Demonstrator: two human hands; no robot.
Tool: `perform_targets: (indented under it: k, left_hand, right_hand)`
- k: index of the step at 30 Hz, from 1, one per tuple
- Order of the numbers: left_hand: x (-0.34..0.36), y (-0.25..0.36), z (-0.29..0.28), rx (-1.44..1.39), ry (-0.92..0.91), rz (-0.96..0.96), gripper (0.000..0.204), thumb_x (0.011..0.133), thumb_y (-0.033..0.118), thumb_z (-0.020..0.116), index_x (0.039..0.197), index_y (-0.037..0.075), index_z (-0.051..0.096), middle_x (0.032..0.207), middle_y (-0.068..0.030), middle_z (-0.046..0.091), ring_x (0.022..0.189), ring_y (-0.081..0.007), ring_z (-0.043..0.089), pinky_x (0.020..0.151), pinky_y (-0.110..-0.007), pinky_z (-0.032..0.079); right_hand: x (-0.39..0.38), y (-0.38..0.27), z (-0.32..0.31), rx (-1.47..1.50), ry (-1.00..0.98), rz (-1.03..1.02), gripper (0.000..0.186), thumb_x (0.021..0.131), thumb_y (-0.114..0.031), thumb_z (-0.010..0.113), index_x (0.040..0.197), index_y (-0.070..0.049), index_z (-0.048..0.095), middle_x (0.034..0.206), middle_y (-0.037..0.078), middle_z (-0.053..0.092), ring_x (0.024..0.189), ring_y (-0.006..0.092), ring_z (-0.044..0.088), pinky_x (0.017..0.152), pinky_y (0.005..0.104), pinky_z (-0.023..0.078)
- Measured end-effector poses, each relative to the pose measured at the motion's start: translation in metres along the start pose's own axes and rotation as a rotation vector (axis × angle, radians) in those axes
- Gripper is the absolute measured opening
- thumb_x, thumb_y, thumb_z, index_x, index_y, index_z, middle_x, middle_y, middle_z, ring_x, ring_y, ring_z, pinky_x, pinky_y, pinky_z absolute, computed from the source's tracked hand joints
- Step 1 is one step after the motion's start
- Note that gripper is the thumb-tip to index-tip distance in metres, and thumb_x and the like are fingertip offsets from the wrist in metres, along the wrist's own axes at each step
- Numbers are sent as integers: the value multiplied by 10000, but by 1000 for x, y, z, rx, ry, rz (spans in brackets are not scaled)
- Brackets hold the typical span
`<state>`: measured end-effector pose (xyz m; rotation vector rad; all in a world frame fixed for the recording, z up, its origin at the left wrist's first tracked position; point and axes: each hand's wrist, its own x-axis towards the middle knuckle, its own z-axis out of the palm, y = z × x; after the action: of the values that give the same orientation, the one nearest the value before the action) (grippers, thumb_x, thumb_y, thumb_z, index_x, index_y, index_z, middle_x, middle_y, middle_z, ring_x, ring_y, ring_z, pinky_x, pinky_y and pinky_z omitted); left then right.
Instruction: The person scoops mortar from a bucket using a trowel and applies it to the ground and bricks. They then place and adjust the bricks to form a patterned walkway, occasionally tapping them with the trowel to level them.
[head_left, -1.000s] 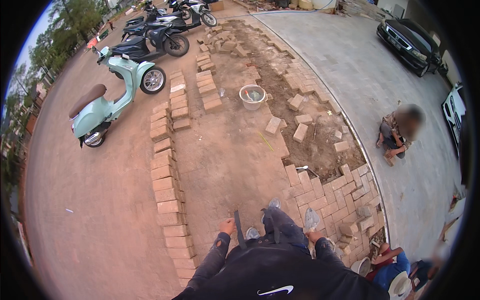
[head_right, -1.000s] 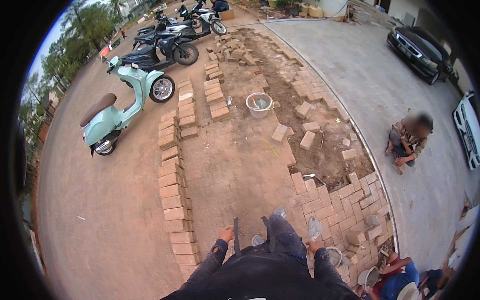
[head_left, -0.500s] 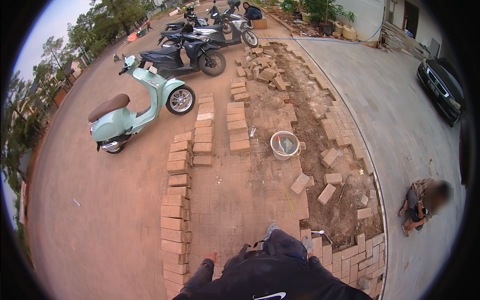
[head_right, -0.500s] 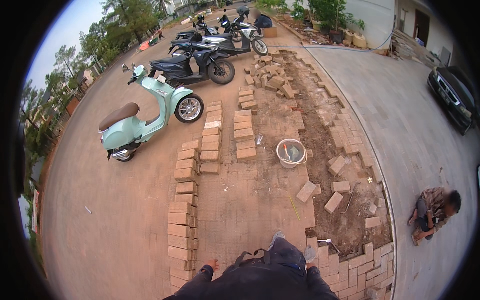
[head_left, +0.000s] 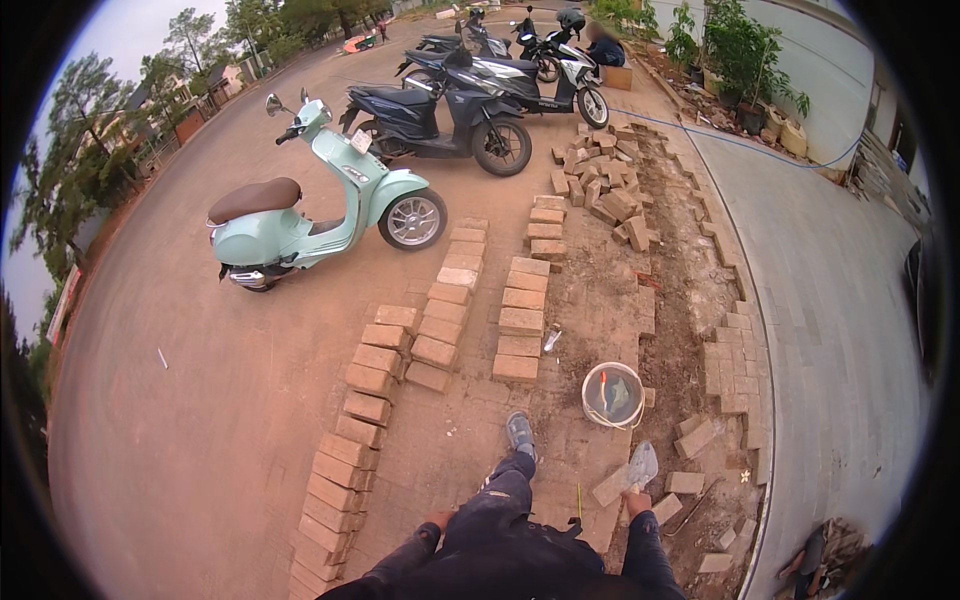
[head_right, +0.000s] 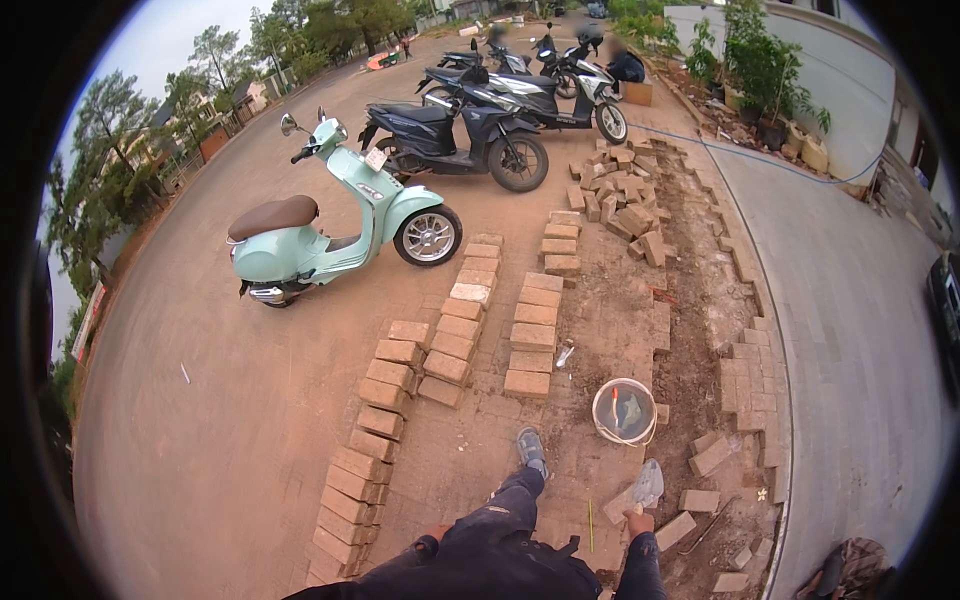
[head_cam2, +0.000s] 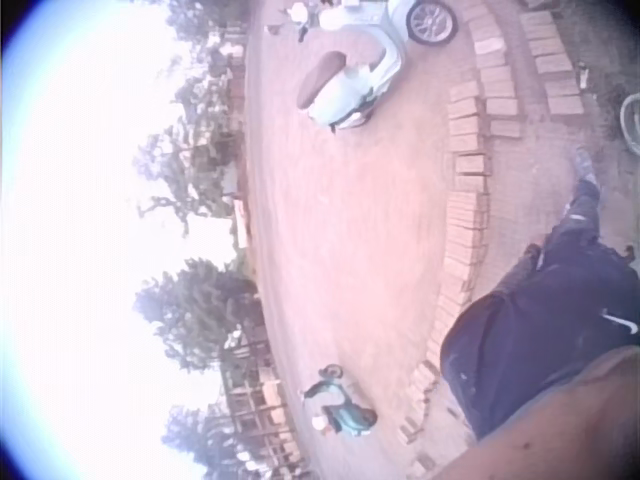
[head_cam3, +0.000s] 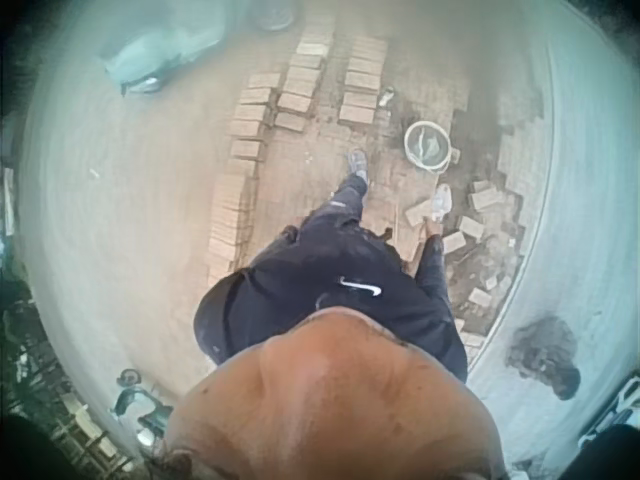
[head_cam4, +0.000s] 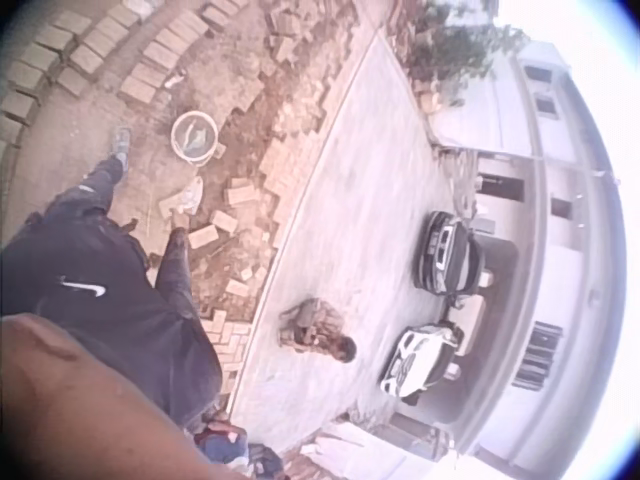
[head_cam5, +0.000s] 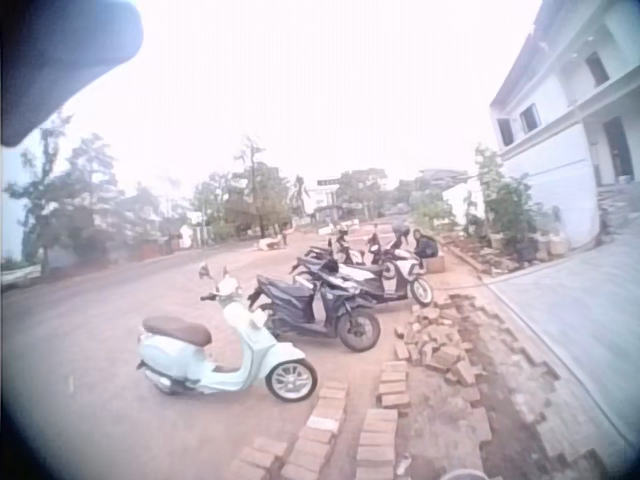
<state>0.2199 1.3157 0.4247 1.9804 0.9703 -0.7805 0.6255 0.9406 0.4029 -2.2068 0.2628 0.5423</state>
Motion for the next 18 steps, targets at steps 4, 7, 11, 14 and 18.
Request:
perform_targets:
  k: [4,7,11,14,18]
  left_hand:
    - [68,18,-88,158,-65,-39,469,919,376,635,1312,120,648,1294,-161,667,1238,-341,618,976,-473,501]
    - [149,43,-176,-341,93,-177,355,920,281,671,1225,102,694,1085,-149,735,975,-292,717,814,-399,566]
    - [229,128,-315,-1033,339,14,312,928,266,704,1107,11,714,876,-82,722,745,-161,694,660,-282,559]
    - [262,206,-375,-1012,313,145,321,929,281,719,1062,-10,718,912,-95,731,789,-150,702,671,-274,561]
    - [279,267,-412,-864,277,128,338,926,315,729,986,-18,723,901,-101,735,773,-143,700,666,-275,559]
  right_hand:
    - [22,-54,28,154,-225,350,179,802,-92,735,816,61,641,660,142,622,486,314,626,452,454,514]
    - [42,-83,50,-137,-313,298,174,812,-130,725,859,30,677,784,173,690,688,342,690,601,476,552]
    - [70,-125,74,-823,-506,-268,313,818,-250,740,982,14,706,950,184,729,940,350,711,779,447,563]
    - [101,-159,77,-809,-472,-53,359,823,-284,724,1029,9,697,1006,193,718,992,355,692,822,445,550]
    - [157,-203,103,-756,-464,104,422,830,-328,702,1093,1,685,1082,205,703,1061,361,667,880,443,534]
